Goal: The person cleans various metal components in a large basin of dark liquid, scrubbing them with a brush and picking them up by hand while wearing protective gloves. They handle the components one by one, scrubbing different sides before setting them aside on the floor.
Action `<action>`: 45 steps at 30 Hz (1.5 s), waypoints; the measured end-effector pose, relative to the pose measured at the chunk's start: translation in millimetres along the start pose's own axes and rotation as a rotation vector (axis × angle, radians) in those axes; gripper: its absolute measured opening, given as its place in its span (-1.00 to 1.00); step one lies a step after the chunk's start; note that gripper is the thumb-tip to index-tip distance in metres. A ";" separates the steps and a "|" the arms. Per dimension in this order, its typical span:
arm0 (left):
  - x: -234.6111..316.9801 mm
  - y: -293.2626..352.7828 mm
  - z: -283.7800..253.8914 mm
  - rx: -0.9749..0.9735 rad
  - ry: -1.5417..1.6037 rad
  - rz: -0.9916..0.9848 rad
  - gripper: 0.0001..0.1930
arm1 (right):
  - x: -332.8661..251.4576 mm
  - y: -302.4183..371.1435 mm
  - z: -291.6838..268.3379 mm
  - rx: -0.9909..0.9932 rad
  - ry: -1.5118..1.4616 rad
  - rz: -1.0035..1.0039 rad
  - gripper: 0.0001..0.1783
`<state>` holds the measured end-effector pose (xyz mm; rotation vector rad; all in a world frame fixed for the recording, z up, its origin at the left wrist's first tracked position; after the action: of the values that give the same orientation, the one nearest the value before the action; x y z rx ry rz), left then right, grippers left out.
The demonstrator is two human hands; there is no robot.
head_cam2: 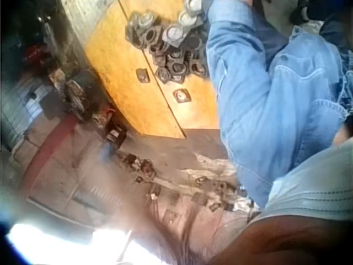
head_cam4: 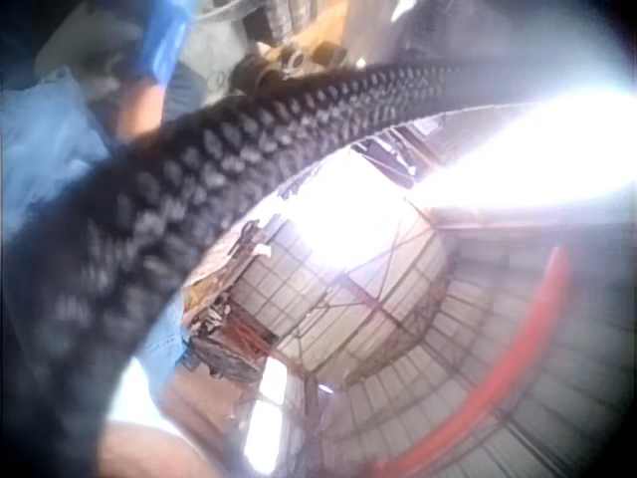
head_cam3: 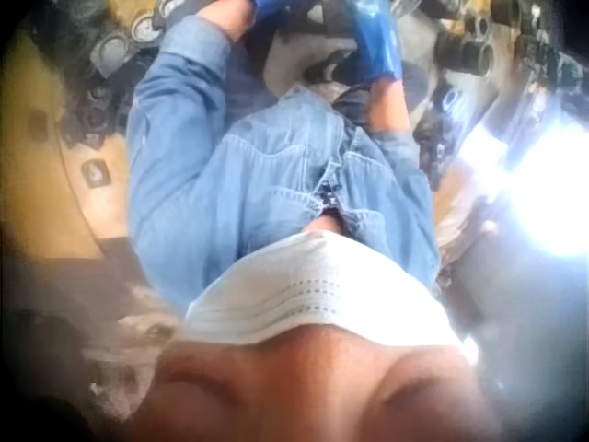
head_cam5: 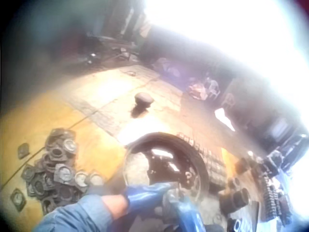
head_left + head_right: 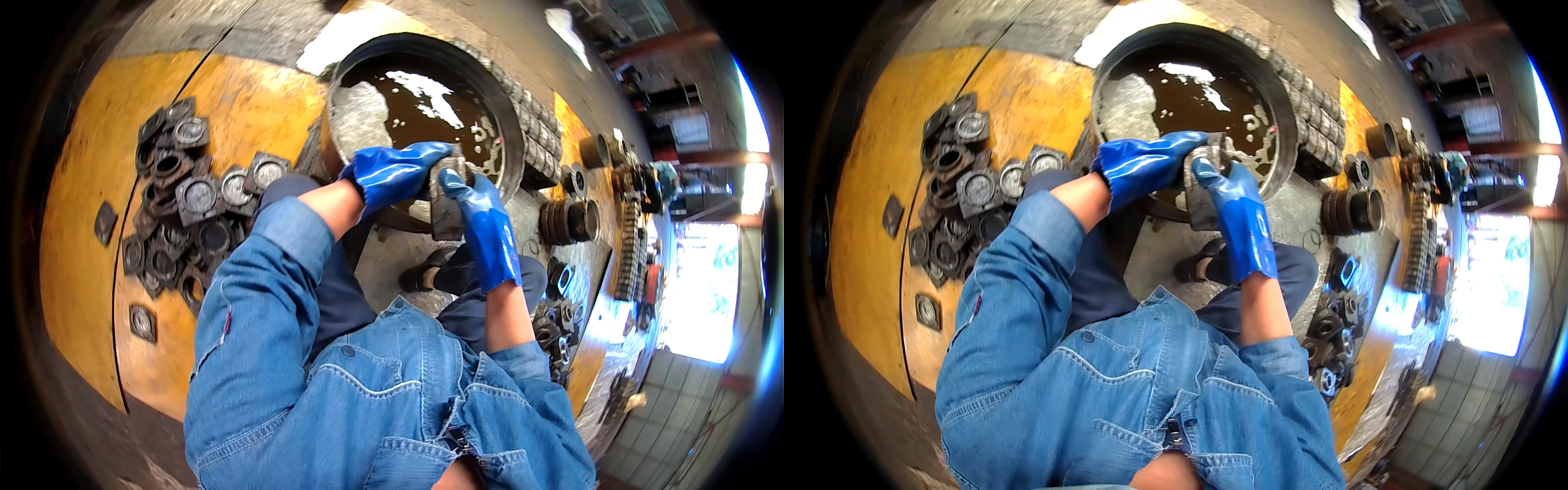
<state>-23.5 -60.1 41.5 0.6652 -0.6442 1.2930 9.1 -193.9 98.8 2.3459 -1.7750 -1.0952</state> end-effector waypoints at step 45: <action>-53.5 -44.5 -87.9 0.225 0.343 -0.218 -0.57 | 1.1 17.6 -1.9 0.148 -0.182 -0.253 -0.37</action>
<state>17.0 -34.6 -59.9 0.6559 -0.1422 1.2458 -4.6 -201.9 106.5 2.7001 -1.7002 -1.2870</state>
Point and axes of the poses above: each hand's wrist, its own y-axis away from the middle knuckle, its own z-axis out of the palm, x = y × z, the point moved 7 cm from there along -y, towards the middle knuckle, and after that the axes turned 14 degrees about y, right-handed, at the moved point
